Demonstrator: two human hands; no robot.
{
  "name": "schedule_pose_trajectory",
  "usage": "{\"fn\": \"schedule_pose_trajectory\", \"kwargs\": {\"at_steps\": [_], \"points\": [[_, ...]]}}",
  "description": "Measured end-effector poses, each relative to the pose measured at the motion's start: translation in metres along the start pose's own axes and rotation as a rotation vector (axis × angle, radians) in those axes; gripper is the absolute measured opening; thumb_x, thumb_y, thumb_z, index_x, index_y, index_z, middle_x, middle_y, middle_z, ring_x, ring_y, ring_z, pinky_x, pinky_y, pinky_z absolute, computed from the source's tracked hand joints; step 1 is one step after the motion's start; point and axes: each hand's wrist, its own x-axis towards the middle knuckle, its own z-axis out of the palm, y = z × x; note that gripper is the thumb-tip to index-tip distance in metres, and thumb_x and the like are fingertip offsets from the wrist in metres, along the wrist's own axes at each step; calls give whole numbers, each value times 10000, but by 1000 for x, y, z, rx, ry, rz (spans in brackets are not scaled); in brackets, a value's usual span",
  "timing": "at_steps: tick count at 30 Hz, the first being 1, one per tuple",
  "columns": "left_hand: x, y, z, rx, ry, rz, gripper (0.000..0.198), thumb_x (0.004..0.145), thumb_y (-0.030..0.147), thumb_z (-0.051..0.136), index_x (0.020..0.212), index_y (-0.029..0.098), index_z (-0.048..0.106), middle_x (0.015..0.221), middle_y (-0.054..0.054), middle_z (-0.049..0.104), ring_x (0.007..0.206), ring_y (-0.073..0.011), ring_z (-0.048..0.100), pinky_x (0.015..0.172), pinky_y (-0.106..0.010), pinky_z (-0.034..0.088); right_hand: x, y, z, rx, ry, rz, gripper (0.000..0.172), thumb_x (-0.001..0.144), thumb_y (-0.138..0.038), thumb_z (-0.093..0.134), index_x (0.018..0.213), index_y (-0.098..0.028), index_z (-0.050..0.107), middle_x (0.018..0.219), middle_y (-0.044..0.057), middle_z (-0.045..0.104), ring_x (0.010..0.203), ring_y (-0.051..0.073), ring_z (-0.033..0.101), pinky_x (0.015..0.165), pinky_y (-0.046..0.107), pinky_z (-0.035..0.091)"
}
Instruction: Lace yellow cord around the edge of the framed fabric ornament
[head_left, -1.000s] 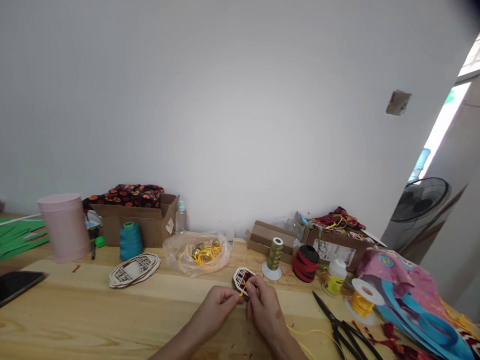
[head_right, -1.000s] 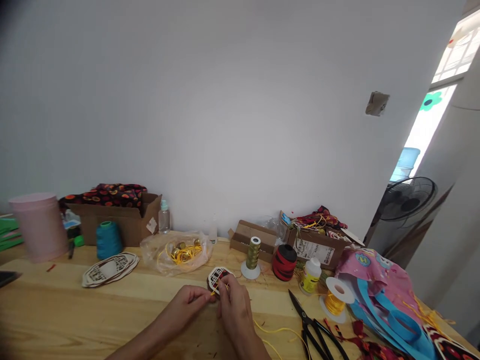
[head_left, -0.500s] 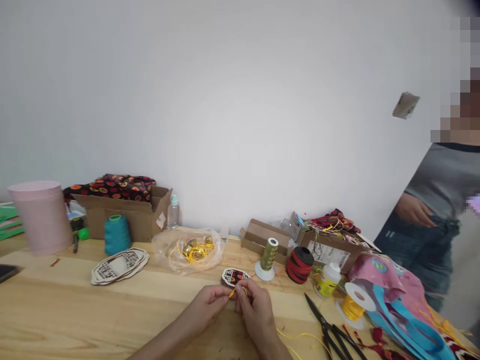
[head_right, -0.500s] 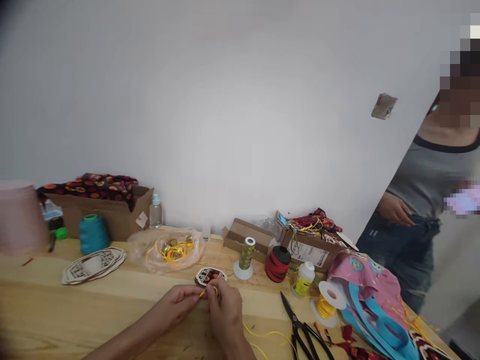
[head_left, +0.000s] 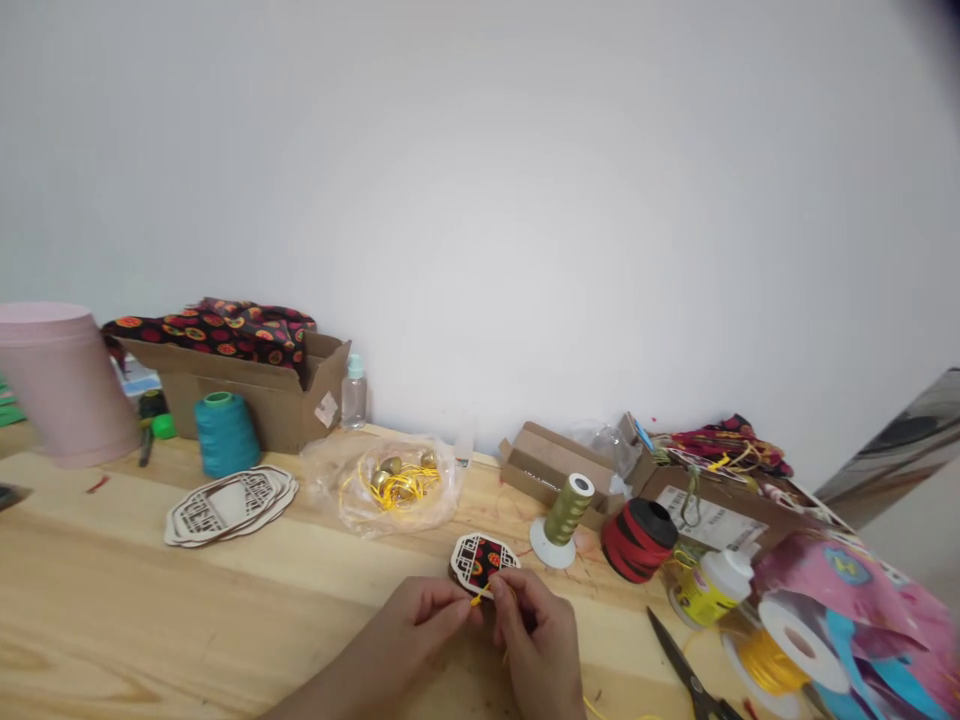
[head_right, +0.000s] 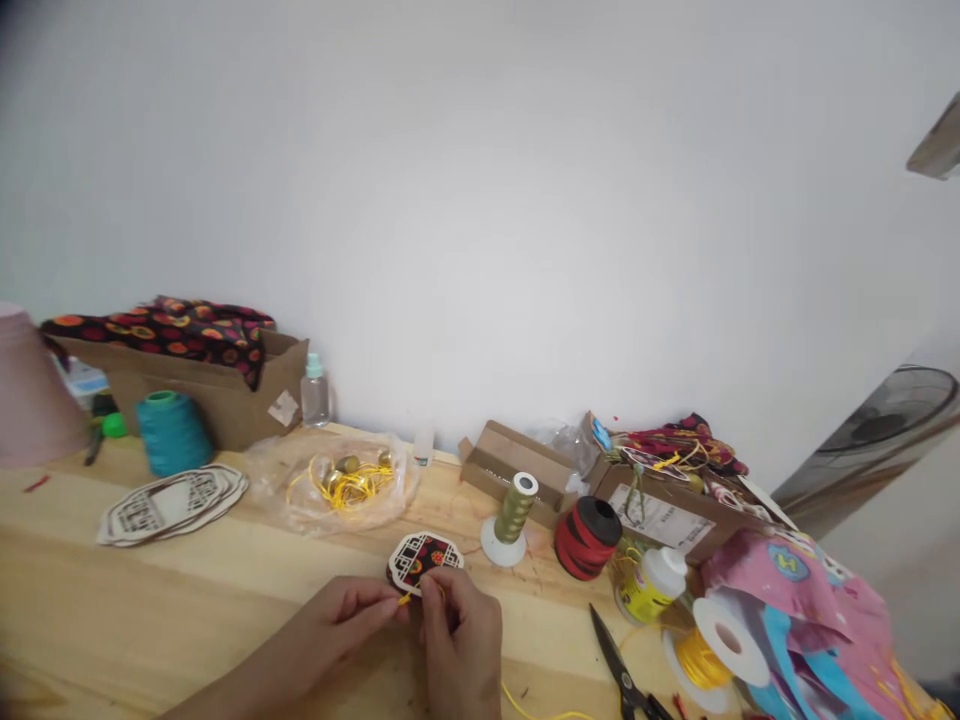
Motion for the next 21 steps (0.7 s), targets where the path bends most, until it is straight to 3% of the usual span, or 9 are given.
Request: {"fn": "schedule_pose_trajectory", "kwargs": {"at_steps": [5, 8, 11, 17, 21], "points": [[2, -10, 1, -113, 20, -164, 269, 687, 399, 471, 682, 153, 579, 369, 103, 290, 355, -64, 214, 357, -178, 157, -4, -4, 1, -92, 17, -31, 232, 779, -338, 433, 697, -177, 580, 467, -13, 497, 422, 109, 454, 402, 180, 344], [-1, -6, 0, 17, 93, -112, 247, 669, 345, 503, 645, 129, 620, 472, 55, 468, 482, -93, 379, 465, -179, 288, -6, -7, 1, -112, 3, -52, 247, 789, -324, 409, 675, -170, 565, 497, -8, 508, 460, 111, 465, 427, 173, 361], [-4, 1, -1, 85, 46, -91, 290, 698, 362, 469, 671, 129, 640, 574, 31, 558, 602, -135, 451, 562, -202, 333, -5, -11, 1, -110, -12, -26, 236, 788, -305, 417, 673, -157, 560, 557, 4, 543, 520, 117, 491, 485, 172, 389], [-3, 4, 1, 117, -34, -53, 345, 752, 384, 406, 742, 125, 635, 642, 10, 571, 656, -153, 459, 597, -222, 344, -5, -12, -1, -57, -30, 25, 218, 778, -293, 440, 668, -146, 557, 570, 5, 540, 535, 116, 486, 491, 166, 387], [-2, 1, 1, 96, -53, -20, 371, 769, 403, 388, 726, 120, 623, 583, 25, 515, 596, -125, 416, 571, -211, 326, -5, -11, -1, -43, -38, 72, 209, 777, -299, 447, 688, -148, 562, 583, 6, 549, 543, 118, 486, 498, 168, 380]]}}
